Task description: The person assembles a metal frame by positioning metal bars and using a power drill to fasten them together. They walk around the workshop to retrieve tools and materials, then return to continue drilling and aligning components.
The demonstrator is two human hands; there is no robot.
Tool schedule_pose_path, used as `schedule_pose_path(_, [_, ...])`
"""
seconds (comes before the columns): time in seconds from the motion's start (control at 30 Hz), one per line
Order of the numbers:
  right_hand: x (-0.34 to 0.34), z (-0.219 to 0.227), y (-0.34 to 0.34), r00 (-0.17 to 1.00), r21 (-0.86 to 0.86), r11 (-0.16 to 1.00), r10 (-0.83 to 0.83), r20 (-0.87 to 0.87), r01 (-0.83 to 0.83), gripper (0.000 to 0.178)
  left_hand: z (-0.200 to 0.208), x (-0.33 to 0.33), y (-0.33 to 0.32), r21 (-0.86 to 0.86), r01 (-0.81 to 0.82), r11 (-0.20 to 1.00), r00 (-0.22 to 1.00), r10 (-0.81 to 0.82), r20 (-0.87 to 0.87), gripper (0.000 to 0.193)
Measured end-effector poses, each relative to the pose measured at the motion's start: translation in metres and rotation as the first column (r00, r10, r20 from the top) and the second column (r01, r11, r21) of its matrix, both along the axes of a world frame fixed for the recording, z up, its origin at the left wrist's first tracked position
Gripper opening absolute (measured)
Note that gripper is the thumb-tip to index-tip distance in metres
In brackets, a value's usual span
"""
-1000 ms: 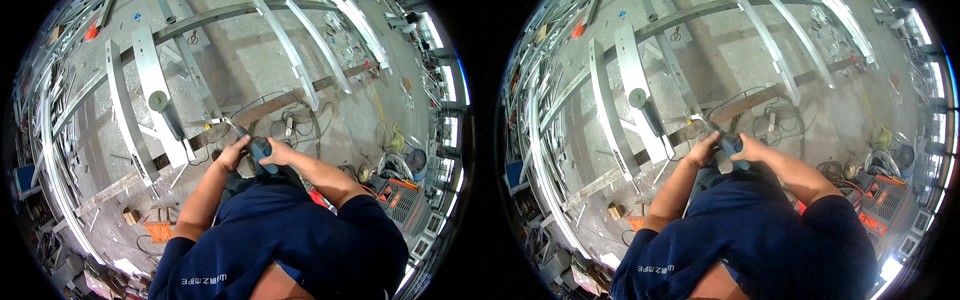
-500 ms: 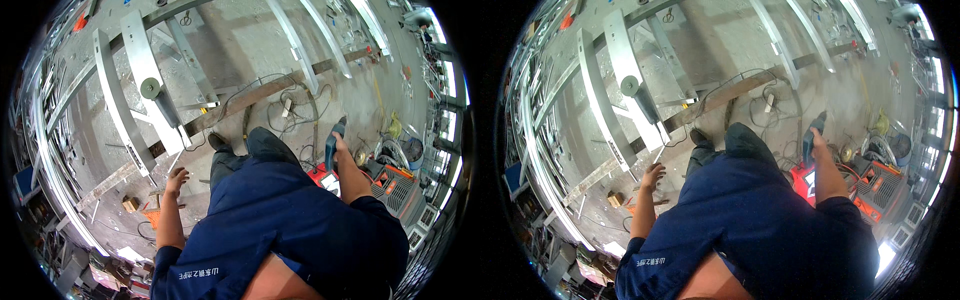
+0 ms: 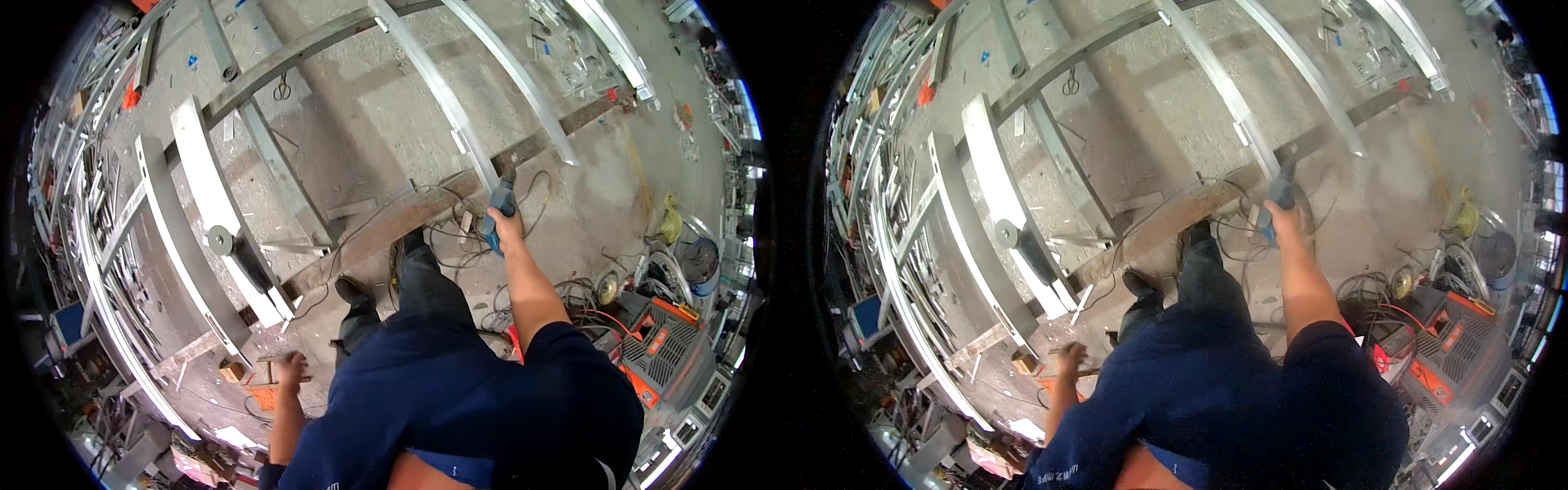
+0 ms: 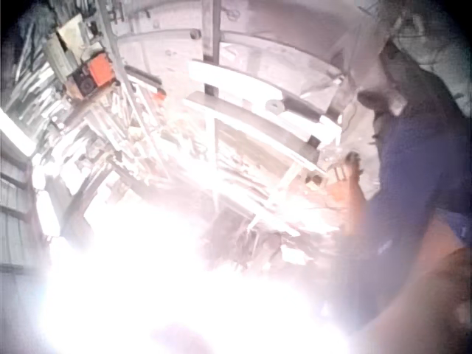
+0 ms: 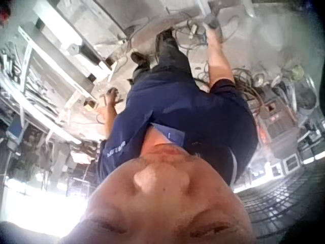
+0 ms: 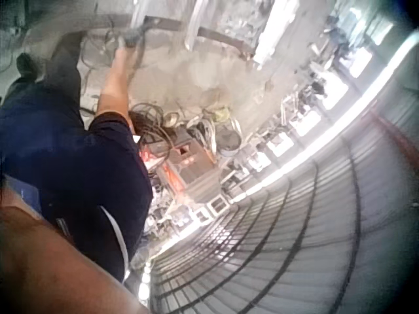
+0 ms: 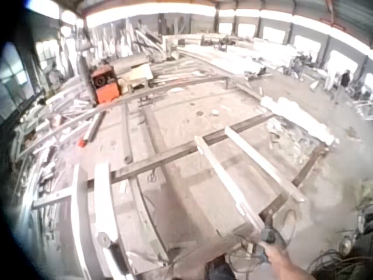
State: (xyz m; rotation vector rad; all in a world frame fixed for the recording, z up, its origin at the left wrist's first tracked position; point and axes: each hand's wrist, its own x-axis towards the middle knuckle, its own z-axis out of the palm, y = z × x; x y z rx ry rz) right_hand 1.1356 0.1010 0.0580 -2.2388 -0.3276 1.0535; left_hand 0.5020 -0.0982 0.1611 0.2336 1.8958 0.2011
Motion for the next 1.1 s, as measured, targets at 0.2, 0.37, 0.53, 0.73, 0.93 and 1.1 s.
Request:
schedule_pose_path(0.2, [0.022, -0.06, 0.155, 0.916, -0.242, 0.93, 0.331, 0.227, -0.276, 0.097, 0.019, 0.059, -0.038, -0.166, 0.282, 0.945, 0.955, -0.26, 0.147, 0.042])
schedule_pose_path(0.37, [0.025, -0.095, 0.231, 0.886, -0.397, 0.874, 0.395, 0.242, -0.281, 0.104, 0.015, 0.079, -0.033, -0.241, 0.129, 0.962, 0.991, -0.118, 0.059, 0.035])
schedule_pose_path(0.53, [0.022, -0.129, 0.238, 0.735, -0.48, 0.821, 0.527, 0.427, -0.31, 0.102, -0.001, 0.103, -0.001, -0.18, 0.095, 0.979, 0.993, -0.079, 0.093, 0.035])
schedule_pose_path(0.73, [0.027, -0.113, 0.243, 0.718, -0.345, 0.834, 0.548, 0.428, -0.431, 0.111, -0.062, 0.1, 0.056, -0.048, 0.356, 0.933, 0.93, -0.348, 0.119, 0.038])
schedule_pose_path(0.93, [-0.023, -0.068, 0.239, 0.426, -0.089, 0.73, 0.489, 0.761, -0.678, 0.079, -0.135, 0.081, 0.194, 0.058, 0.735, 0.675, 0.677, -0.727, -0.117, 0.046])
schedule_pose_path(1.1, [-0.097, -0.121, 0.175, 0.259, -0.326, 0.33, 0.935, 0.244, -0.886, 0.075, -0.241, 0.052, 0.354, 0.253, 0.736, 0.627, 0.657, -0.573, -0.491, 0.068])
